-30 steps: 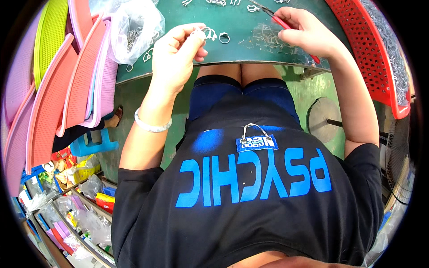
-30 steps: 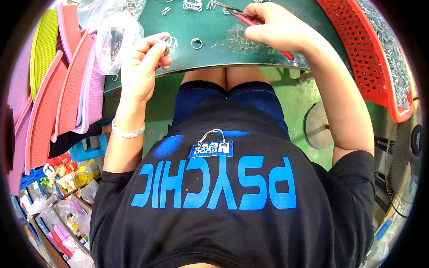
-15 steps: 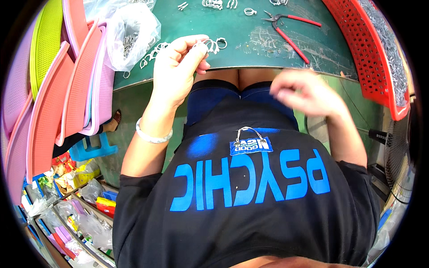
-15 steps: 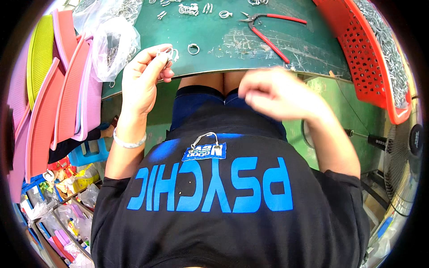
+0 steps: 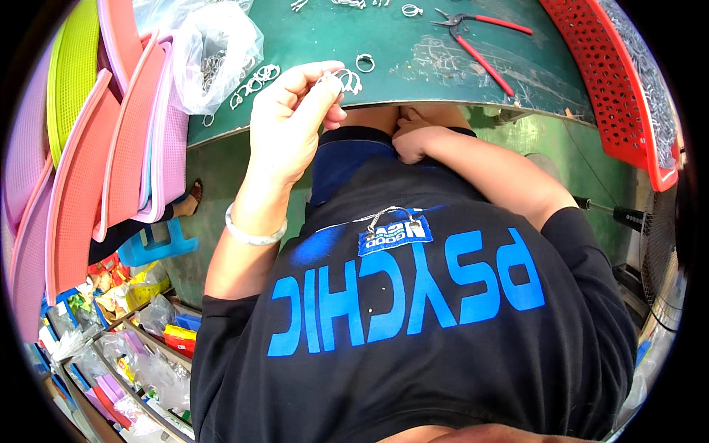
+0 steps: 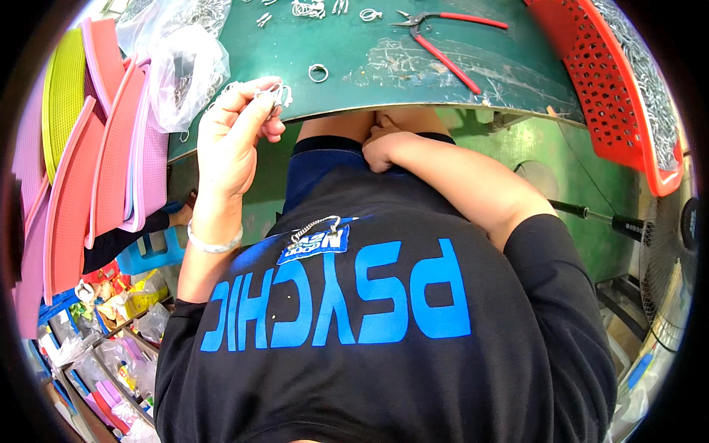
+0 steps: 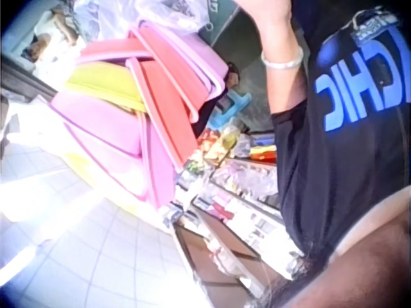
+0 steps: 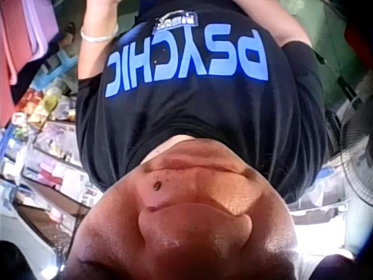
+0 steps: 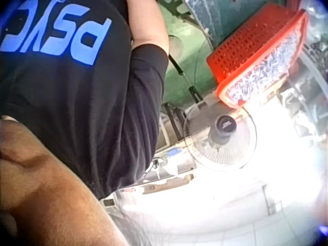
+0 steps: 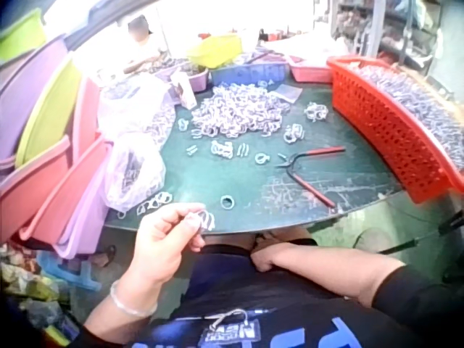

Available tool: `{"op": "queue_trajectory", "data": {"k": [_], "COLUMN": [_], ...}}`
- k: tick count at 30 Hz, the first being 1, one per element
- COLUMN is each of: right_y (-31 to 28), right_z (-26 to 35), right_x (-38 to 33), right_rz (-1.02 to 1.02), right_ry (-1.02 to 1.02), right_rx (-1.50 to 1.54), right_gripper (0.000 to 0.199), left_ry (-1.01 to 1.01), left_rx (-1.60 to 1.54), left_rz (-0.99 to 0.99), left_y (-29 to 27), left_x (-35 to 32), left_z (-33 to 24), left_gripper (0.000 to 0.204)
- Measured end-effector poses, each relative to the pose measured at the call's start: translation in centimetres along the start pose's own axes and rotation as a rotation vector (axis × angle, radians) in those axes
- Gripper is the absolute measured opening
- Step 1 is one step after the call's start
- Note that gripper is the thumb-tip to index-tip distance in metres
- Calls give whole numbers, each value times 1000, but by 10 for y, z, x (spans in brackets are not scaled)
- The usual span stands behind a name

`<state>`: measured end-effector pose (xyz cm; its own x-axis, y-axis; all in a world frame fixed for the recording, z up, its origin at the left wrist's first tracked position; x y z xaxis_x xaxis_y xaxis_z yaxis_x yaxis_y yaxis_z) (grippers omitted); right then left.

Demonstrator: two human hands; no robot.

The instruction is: The person assembles small metal components by hand, using pliers to join metal rings and hook pieces together at a manual workstation.

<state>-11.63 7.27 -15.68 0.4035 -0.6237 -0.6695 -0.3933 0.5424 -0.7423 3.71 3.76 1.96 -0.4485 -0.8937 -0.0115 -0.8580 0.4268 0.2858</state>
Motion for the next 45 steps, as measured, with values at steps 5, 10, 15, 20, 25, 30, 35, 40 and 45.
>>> {"op": "queue_trajectory", "data": {"k": [5, 10, 15, 20, 25, 30, 35, 40, 45], "right_y": [11, 14, 40, 68, -21, -118, -128, -116, -72], "right_z": [-1, -1, -6, -28, -3, -24, -74, -119, -143], "right_x": [20, 17, 27, 3, -94, -136, -109, -141, -170], "right_rz": [124, 2, 130, -195, -647, -1123, -1308, -1216, -588], "right_ry": [-60, 11, 27, 72, -17, 122, 254, 387, 631], "right_rx": [73, 138, 202, 432, 528, 534, 212, 153, 189], "right_gripper": [36, 30, 24, 30, 21, 17, 33, 64, 103], "left_ry": [15, 13, 16, 2, 8, 23, 6, -12, -31], "left_rx": [-7, -22, -38, -126, -231, -255, -241, -248, -270], "left_rz": [30, 23, 31, 3, 23, 23, 51, 19, 23], "left_y": [4, -6, -11, -12, -14, -3, 6, 2, 1], "left_x": [-6, -11, -12, -7, 5, 15, 23, 24, 28], "left_z": [-5, -3, -1, -5, -6, -12, -11, -6, -1], "left_gripper": [21, 21, 21, 20, 19, 19, 19, 19, 20]}}
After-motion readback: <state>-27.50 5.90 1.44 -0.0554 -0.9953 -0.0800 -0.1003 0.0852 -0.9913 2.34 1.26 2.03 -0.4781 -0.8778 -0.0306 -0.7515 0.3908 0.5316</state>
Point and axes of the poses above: each hand's wrist, its own x-axis towards the middle knuckle, its own y-axis out of the palm, z = x × y, the point moved 3 cm from there along x, towards the middle knuckle, and after that the axes turned 15 degrees about -x, right-handed, at the moved point
